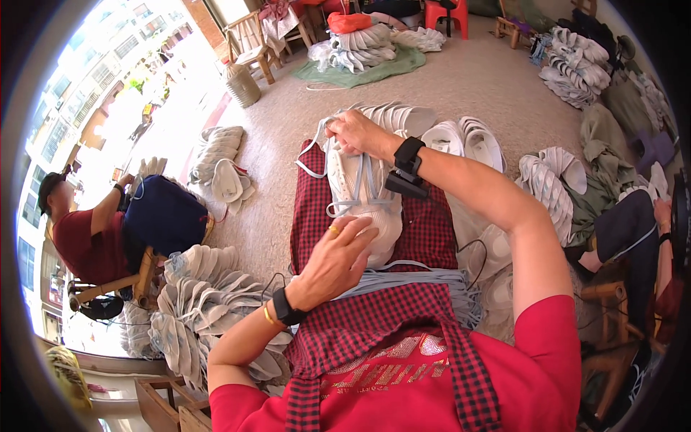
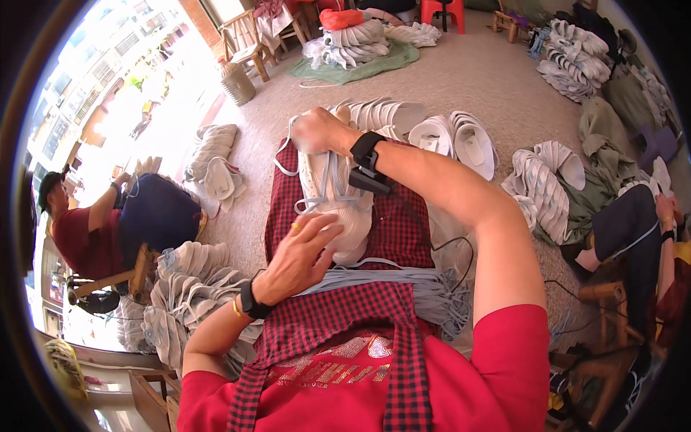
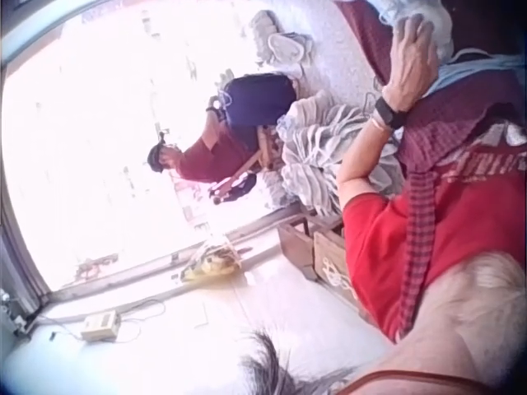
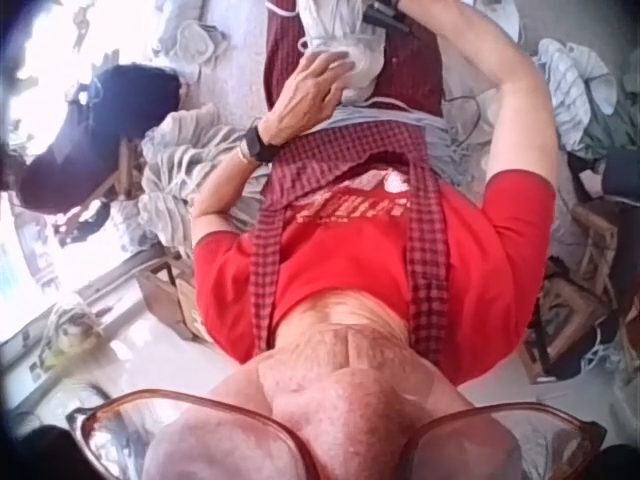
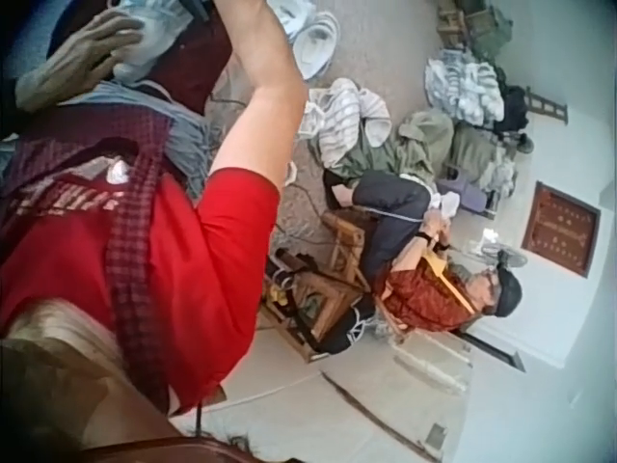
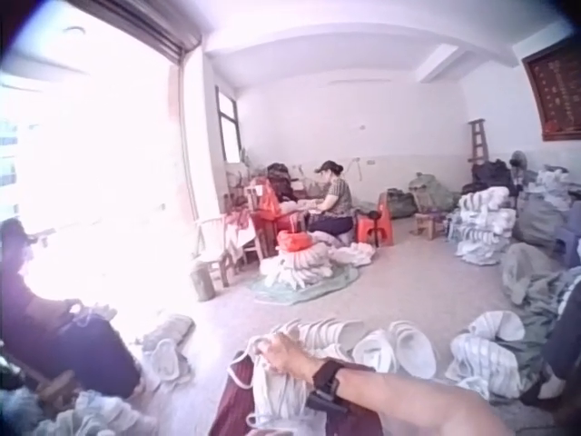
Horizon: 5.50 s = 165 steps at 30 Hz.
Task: Lacing a white sneaker while sitting in a workshop.
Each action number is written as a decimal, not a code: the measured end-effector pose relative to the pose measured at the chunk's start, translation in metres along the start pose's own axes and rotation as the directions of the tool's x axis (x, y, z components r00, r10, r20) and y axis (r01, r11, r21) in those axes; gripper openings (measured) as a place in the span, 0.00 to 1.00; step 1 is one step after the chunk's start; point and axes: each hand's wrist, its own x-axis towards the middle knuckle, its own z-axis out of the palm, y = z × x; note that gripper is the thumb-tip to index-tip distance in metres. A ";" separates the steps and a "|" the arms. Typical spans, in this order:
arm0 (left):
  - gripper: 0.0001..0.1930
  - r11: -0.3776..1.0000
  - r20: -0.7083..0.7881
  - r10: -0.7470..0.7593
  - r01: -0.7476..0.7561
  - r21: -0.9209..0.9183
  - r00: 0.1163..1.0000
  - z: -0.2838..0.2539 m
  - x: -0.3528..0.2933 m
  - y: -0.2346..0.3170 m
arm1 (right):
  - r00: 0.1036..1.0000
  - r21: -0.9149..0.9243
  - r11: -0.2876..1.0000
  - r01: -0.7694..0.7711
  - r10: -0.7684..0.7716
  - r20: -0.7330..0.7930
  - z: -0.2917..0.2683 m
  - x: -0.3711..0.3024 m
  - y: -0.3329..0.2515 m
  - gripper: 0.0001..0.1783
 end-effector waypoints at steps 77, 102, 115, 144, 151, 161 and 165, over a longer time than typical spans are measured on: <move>0.22 0.698 0.246 -0.483 0.539 -0.471 0.840 0.012 0.060 -0.030 | 0.910 -0.888 0.373 0.270 -0.399 0.109 -0.023 -0.121 -0.041 0.11; 0.10 0.919 -0.064 -0.365 0.349 -0.180 0.929 0.018 0.104 -0.058 | 0.876 -0.855 0.446 0.265 -0.482 0.020 0.034 -0.109 -0.038 0.14; 0.17 0.780 -0.281 -0.520 0.315 -0.540 0.807 0.015 0.042 -0.040 | 0.890 -0.862 0.463 0.204 -0.455 -0.035 0.051 -0.124 -0.033 0.09; 0.09 0.994 -0.233 -0.055 0.075 0.077 0.971 0.047 0.057 -0.037 | 0.899 -0.225 0.871 0.438 -0.426 0.099 0.069 -0.082 -0.160 0.11; 0.10 0.919 -0.224 -0.394 0.374 -0.127 0.891 0.044 0.062 -0.021 | 0.857 -0.572 0.640 0.512 -0.422 0.295 0.089 -0.073 -0.133 0.12; 0.06 0.991 -0.385 -0.132 0.115 -0.068 0.913 0.039 0.060 -0.046 | 0.969 -0.254 0.961 0.111 -0.162 -0.186 -0.004 -0.128 0.022 0.03; 0.05 0.909 -0.298 -0.332 0.219 -0.355 0.895 0.027 0.064 -0.047 | 0.947 -0.242 0.952 0.190 -0.242 -0.211 0.001 -0.117 0.018 0.01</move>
